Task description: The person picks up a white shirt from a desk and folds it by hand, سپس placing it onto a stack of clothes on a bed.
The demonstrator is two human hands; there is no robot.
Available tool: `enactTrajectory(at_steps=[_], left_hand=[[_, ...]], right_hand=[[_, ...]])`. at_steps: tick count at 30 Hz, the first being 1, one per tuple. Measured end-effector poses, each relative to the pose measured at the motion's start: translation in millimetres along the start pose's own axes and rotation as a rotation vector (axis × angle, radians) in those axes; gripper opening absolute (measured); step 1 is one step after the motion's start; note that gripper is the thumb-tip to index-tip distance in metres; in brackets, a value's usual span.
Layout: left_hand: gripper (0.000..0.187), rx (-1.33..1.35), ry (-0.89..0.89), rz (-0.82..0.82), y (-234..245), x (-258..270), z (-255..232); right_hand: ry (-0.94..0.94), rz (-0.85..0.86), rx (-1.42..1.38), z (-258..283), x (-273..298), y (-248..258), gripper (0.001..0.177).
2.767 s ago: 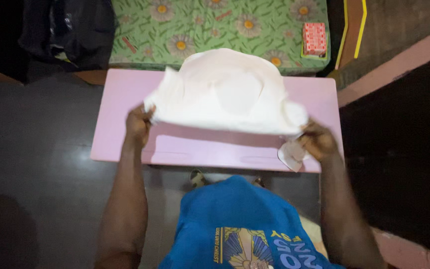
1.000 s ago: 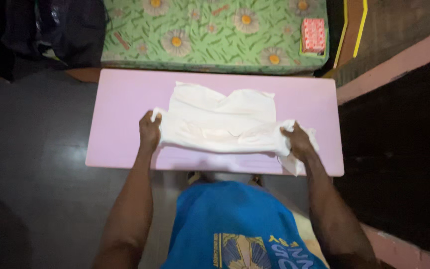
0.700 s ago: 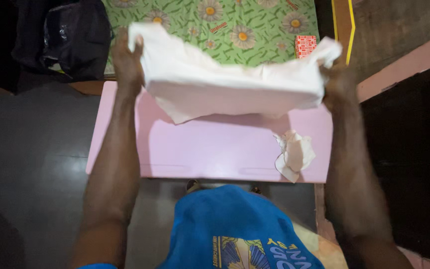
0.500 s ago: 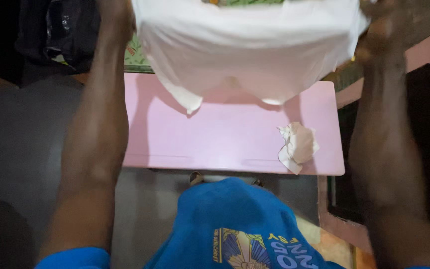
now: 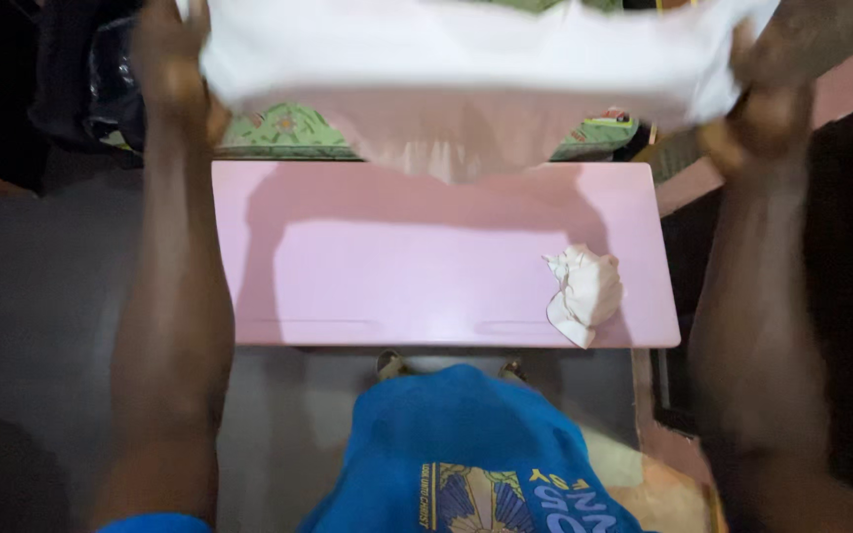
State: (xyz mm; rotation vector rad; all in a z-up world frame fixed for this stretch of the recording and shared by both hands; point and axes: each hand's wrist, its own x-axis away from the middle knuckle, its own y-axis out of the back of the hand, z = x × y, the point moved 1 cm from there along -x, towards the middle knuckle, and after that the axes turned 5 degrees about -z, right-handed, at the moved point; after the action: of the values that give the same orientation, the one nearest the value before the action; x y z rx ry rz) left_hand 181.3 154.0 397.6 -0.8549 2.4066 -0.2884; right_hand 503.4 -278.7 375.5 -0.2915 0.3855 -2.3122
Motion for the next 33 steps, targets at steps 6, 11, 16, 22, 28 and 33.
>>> enactTrajectory(at_steps=[6,11,16,22,28,33], left_hand=[[0.037,0.145,0.574,-0.206,64.6,180.9,85.6],[0.041,-0.126,0.871,-0.400,123.8,288.1,158.1],[0.055,-0.715,0.940,-0.321,157.2,342.7,202.8],[0.049,-0.754,0.928,-0.402,162.4,348.2,216.4],[0.027,-0.647,0.960,-0.545,134.5,327.2,214.5],[0.038,-1.325,1.056,-0.442,108.2,312.4,199.7]], right_hand=[[-0.375,-0.019,-0.170,-119.0,79.1,36.5,0.050],[-0.568,-0.065,-0.206,-231.7,119.6,69.1,0.051],[-0.790,-0.234,0.004,-284.0,133.4,93.5,0.049],[-0.777,-0.315,0.052,-295.1,119.5,85.0,0.052],[-0.729,-0.366,-0.011,-288.7,97.4,65.5,0.053],[-0.619,-0.369,0.907,-317.2,77.6,76.1,0.028]])
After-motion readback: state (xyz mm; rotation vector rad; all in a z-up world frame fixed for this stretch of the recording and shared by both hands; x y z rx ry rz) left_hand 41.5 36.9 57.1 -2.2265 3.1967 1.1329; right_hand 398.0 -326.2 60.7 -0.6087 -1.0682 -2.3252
